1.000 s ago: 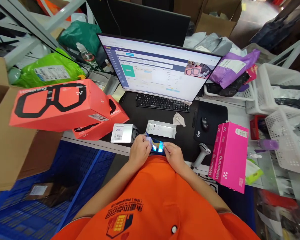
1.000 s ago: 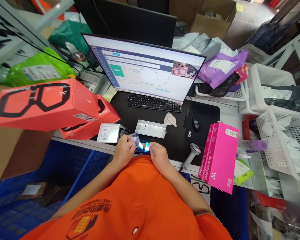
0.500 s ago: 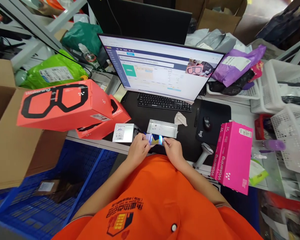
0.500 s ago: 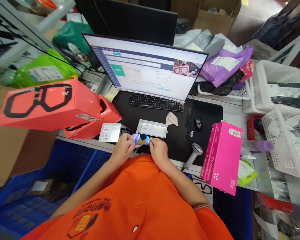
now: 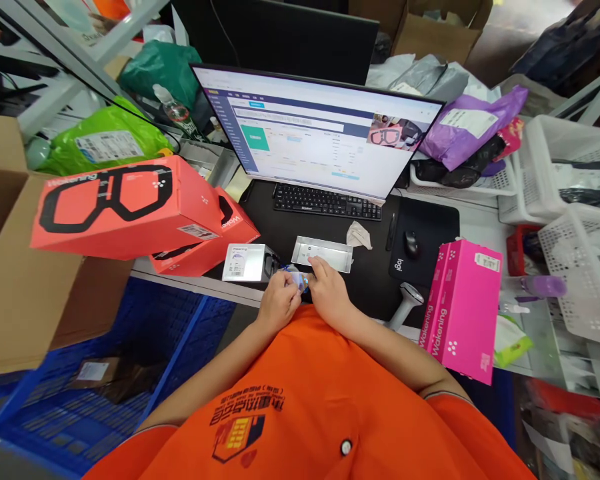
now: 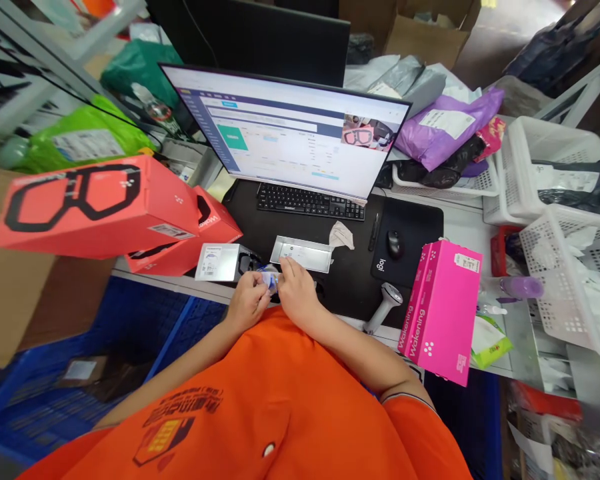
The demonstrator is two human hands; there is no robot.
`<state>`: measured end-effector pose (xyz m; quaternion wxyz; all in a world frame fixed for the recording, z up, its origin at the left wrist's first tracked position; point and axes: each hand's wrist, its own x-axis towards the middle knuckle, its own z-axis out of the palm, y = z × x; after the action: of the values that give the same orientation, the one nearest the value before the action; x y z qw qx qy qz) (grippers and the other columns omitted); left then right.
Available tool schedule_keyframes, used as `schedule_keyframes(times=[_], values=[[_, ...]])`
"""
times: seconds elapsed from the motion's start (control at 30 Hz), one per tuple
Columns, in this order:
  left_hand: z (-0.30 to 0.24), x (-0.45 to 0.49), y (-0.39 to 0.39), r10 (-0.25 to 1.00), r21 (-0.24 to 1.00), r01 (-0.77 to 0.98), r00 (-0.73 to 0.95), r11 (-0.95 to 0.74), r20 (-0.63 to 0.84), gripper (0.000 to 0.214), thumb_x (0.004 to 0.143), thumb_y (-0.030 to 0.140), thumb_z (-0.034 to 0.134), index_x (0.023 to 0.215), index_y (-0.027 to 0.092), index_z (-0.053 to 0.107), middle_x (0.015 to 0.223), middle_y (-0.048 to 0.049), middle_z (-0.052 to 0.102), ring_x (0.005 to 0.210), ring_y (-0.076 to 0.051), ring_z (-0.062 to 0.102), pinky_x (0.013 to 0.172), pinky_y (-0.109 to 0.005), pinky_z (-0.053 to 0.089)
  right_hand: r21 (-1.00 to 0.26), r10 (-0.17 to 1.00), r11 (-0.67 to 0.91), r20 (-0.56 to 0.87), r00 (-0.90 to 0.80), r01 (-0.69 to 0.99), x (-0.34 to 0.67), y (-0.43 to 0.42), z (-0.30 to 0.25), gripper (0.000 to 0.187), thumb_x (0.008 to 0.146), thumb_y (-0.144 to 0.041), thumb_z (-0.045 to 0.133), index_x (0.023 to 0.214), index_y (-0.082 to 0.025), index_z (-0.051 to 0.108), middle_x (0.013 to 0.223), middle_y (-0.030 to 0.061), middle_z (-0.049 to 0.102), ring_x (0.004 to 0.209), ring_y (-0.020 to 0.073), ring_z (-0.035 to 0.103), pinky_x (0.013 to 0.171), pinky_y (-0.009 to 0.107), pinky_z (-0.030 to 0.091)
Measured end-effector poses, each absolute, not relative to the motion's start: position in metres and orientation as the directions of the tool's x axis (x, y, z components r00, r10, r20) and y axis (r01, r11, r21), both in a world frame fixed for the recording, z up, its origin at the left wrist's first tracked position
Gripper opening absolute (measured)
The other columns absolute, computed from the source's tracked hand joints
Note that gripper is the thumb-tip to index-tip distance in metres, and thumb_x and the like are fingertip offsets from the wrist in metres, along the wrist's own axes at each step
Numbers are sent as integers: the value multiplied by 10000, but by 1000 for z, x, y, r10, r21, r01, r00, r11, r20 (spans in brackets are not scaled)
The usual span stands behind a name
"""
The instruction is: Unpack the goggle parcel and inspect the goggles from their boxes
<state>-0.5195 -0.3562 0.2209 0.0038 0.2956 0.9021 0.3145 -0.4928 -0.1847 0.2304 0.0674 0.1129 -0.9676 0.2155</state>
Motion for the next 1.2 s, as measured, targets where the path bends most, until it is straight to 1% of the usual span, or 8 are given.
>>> schedule_keyframes(times=[0.13, 0.33, 0.47, 0.6, 0.77, 1.03, 1.13, 1.2], values=[[218, -517, -358, 523, 612, 521, -829, 595, 197, 227, 893, 216, 459, 668, 208, 483, 906, -75, 490, 884, -226, 501, 804, -381, 474, -388, -237, 879, 143, -961, -275, -497, -199, 221, 288, 924, -42, 498, 1095, -82, 725, 1397, 218, 587, 1313, 336, 540, 1075, 456, 496], [218, -521, -349, 604, 617, 556, -781, 557, 158, 249, 900, 242, 456, 658, 206, 502, 915, -75, 512, 884, -225, 494, 802, -382, 469, -558, -162, 810, 83, -983, -180, -505, -196, 202, 450, 908, -29, 435, 1291, -116, 653, 1260, 163, 667, 1206, 286, 608, 1019, 436, 532], [217, -520, -348, 634, 599, 569, -763, 564, 128, 235, 915, 269, 479, 698, 205, 546, 969, -78, 532, 928, -227, 503, 809, -371, 466, -566, -181, 801, 81, -980, -195, -502, -179, 194, 310, 884, -51, 522, 1083, -117, 749, 1243, 171, 683, 1161, 298, 633, 1011, 444, 526], [213, -514, -358, 625, 639, 518, -777, 569, 75, 228, 917, 271, 481, 716, 203, 565, 959, -69, 534, 885, -207, 515, 762, -340, 470, -599, -309, 745, 79, -948, -293, -492, -161, 193, 144, 874, -114, 660, 822, -191, 769, 1084, 85, 752, 978, 217, 699, 892, 335, 567], [210, -506, -364, 555, 668, 443, -830, 598, 53, 232, 932, 269, 470, 739, 201, 579, 922, -72, 533, 870, -208, 528, 765, -343, 482, -615, -423, 687, 92, -901, -386, -486, -154, 193, 105, 905, -176, 668, 927, -212, 764, 1107, 75, 743, 1001, 200, 701, 855, 313, 580], [210, -503, -366, 680, 708, 552, -720, 440, 138, 217, 909, 281, 510, 716, 220, 587, 917, -53, 586, 847, -205, 542, 736, -328, 455, -521, -401, 738, 174, -900, -429, -495, -179, 194, 302, 863, -48, 540, 1011, -165, 776, 1300, 122, 688, 1200, 278, 641, 1004, 409, 558], [201, -498, -380, 582, 744, 449, -807, 495, 99, 237, 928, 400, 515, 787, 226, 591, 943, -59, 593, 857, -209, 559, 749, -336, 471, -534, -374, 735, 195, -907, -418, -496, -176, 191, 295, 887, -58, 513, 851, -179, 780, 1195, 107, 738, 1098, 261, 690, 925, 386, 591], [192, -493, -391, 366, 780, 290, -927, 555, 84, 268, 977, 420, 436, 871, 220, 579, 927, -61, 586, 847, -203, 569, 755, -338, 484, -592, -332, 702, 219, -917, -396, -495, -167, 186, 306, 895, -75, 519, 752, -189, 764, 1134, 100, 757, 1035, 242, 710, 877, 360, 606]])
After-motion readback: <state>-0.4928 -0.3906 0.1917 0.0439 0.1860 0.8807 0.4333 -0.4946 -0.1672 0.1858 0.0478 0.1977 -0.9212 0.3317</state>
